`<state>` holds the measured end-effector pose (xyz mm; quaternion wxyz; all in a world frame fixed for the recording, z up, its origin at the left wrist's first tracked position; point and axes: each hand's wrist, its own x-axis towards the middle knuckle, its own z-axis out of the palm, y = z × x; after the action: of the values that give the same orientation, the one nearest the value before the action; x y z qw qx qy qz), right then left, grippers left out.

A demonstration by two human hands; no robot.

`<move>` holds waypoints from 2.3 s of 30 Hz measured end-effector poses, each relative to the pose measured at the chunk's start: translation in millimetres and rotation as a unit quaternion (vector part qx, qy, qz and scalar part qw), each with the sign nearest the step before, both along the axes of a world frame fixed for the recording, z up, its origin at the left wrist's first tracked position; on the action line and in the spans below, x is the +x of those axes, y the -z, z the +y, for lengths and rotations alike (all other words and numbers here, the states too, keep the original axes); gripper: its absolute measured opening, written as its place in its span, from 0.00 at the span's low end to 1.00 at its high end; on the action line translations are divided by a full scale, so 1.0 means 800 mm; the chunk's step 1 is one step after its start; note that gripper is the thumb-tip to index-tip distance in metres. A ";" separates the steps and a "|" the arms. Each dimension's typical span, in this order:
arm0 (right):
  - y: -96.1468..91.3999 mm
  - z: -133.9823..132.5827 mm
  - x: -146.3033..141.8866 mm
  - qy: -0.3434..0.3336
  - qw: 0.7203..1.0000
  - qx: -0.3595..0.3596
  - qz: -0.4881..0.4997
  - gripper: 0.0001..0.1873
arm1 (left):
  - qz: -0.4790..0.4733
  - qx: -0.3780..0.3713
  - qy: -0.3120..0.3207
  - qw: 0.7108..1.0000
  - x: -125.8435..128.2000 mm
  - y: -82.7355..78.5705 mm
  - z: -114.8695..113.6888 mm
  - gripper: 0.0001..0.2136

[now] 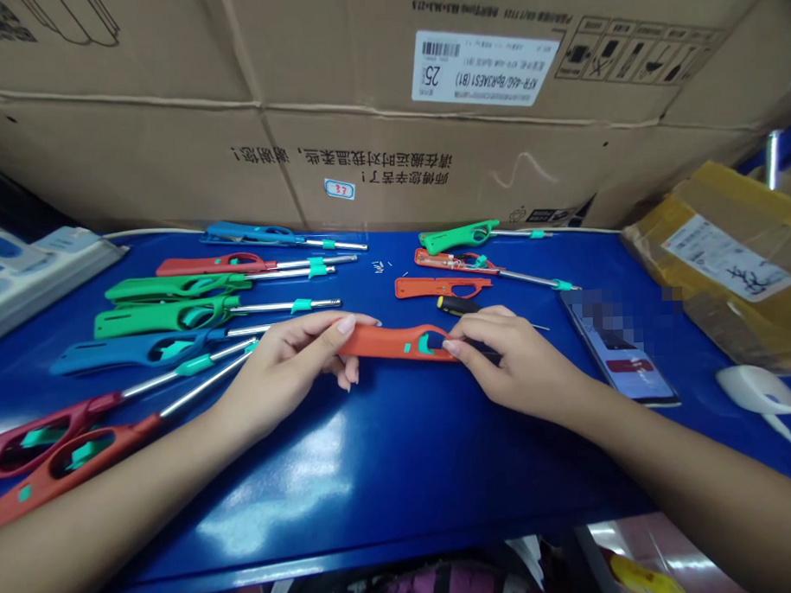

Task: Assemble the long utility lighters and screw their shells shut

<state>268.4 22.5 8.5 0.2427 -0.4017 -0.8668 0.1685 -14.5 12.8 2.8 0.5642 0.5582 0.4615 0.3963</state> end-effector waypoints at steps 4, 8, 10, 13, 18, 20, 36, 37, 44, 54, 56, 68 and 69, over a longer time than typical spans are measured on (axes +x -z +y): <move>0.003 0.000 -0.001 0.004 1.000 0.004 -0.004 0.10 | -0.022 0.002 -0.011 1.000 -0.001 0.000 -0.001 0.23; 0.006 -0.001 -0.001 0.005 1.000 0.011 -0.016 0.06 | -0.041 0.009 -0.035 0.999 -0.004 0.001 0.000 0.20; 0.007 -0.001 -0.001 0.004 1.000 0.013 -0.016 0.07 | -0.045 0.009 -0.040 0.998 -0.005 0.000 0.000 0.19; 0.008 -0.001 -0.004 0.005 1.000 0.015 -0.005 0.07 | -0.041 0.006 -0.027 0.999 -0.005 -0.001 -0.002 0.19; 0.009 -0.005 -0.005 -0.014 0.999 0.032 0.013 0.12 | 0.025 0.045 0.025 0.998 -0.004 -0.004 -0.009 0.13; 0.010 -0.008 -0.005 -0.029 0.999 0.029 0.005 0.16 | 0.064 0.081 0.032 0.994 -0.003 -0.004 -0.009 0.10; 0.015 -0.005 -0.009 -0.058 0.997 -0.037 -0.028 0.12 | 0.025 0.057 0.038 0.997 0.008 0.014 -0.016 0.19; 0.016 -0.004 -0.008 -0.063 0.997 -0.037 -0.014 0.11 | 0.031 0.065 0.041 0.997 0.009 0.015 -0.017 0.18; 0.016 -0.007 -0.008 -0.077 0.997 0.023 0.015 0.06 | 0.180 0.294 0.060 0.937 0.008 0.012 -0.024 0.14; 0.014 -0.011 -0.009 -0.080 0.995 0.052 0.001 0.06 | 0.269 0.416 0.095 0.863 0.003 0.013 -0.023 0.10; 0.011 -0.012 -0.010 -0.085 0.995 0.041 0.009 0.06 | 0.267 0.412 0.103 0.865 0.003 0.010 -0.023 0.10; 0.013 -0.017 -0.015 -0.081 0.994 0.066 0.015 0.07 | 0.265 0.385 0.120 0.876 0.007 0.008 -0.025 0.11; 0.013 -0.017 -0.014 -0.078 0.995 0.064 0.021 0.06 | 0.264 0.379 0.112 0.880 0.007 0.009 -0.025 0.11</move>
<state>257.3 9.2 -1.6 0.2718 -0.3134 -0.8992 0.1394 -9.1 -7.1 -4.5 0.2070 0.8615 0.3420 0.3130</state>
